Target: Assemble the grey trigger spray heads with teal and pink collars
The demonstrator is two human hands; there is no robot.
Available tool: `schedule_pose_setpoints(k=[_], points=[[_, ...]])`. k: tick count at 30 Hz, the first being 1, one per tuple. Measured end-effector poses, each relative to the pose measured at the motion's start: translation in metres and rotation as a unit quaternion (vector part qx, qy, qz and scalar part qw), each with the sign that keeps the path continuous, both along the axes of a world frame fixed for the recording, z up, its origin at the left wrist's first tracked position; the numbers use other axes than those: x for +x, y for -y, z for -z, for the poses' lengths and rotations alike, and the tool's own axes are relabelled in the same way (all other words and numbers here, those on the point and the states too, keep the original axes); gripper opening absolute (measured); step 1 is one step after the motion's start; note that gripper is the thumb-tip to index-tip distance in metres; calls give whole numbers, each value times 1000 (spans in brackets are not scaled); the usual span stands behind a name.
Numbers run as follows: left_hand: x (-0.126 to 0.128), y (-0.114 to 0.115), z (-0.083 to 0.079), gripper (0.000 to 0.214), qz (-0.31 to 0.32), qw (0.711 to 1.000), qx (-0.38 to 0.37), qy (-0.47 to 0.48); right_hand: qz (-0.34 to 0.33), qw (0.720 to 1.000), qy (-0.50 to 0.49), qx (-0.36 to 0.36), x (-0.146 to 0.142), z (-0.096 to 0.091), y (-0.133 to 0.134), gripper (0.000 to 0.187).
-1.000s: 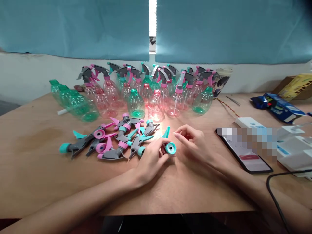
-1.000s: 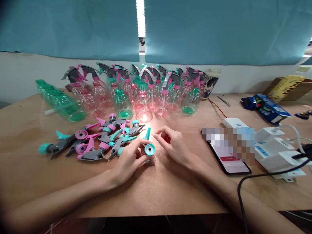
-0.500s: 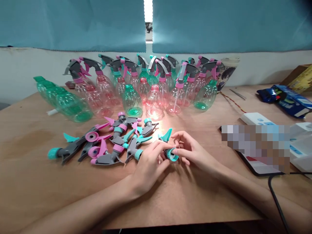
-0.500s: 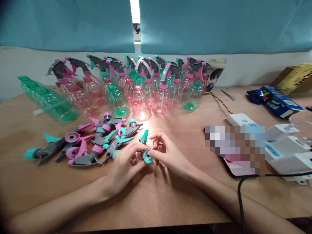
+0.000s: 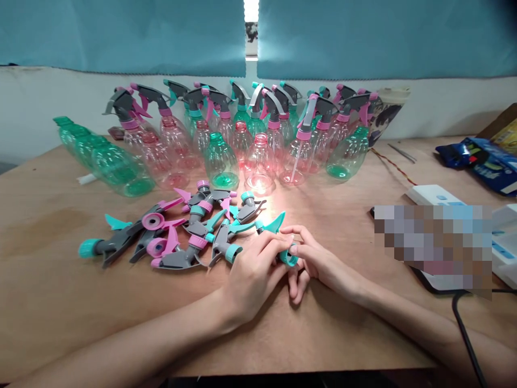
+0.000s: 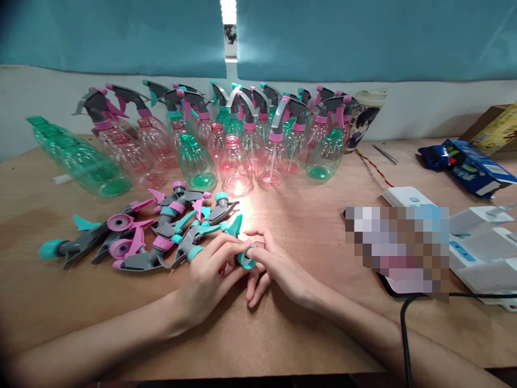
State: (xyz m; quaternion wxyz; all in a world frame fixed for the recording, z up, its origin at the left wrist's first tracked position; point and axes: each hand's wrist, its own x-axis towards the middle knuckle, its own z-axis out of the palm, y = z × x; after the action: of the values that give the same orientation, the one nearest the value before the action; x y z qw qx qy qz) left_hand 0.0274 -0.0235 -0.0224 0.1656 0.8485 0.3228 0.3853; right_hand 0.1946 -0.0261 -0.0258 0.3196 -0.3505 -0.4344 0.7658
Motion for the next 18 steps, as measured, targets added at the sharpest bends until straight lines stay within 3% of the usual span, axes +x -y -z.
schedule_pose_setpoints(k=[9,18], points=[[3,-2,-3,17,-10,999,1,-34,18,996,-88,-26,-3,4,-3,36],[5,0,-1,16,-12,998,0,-55,15,996,-80,-24,-1,-3,-3,38]])
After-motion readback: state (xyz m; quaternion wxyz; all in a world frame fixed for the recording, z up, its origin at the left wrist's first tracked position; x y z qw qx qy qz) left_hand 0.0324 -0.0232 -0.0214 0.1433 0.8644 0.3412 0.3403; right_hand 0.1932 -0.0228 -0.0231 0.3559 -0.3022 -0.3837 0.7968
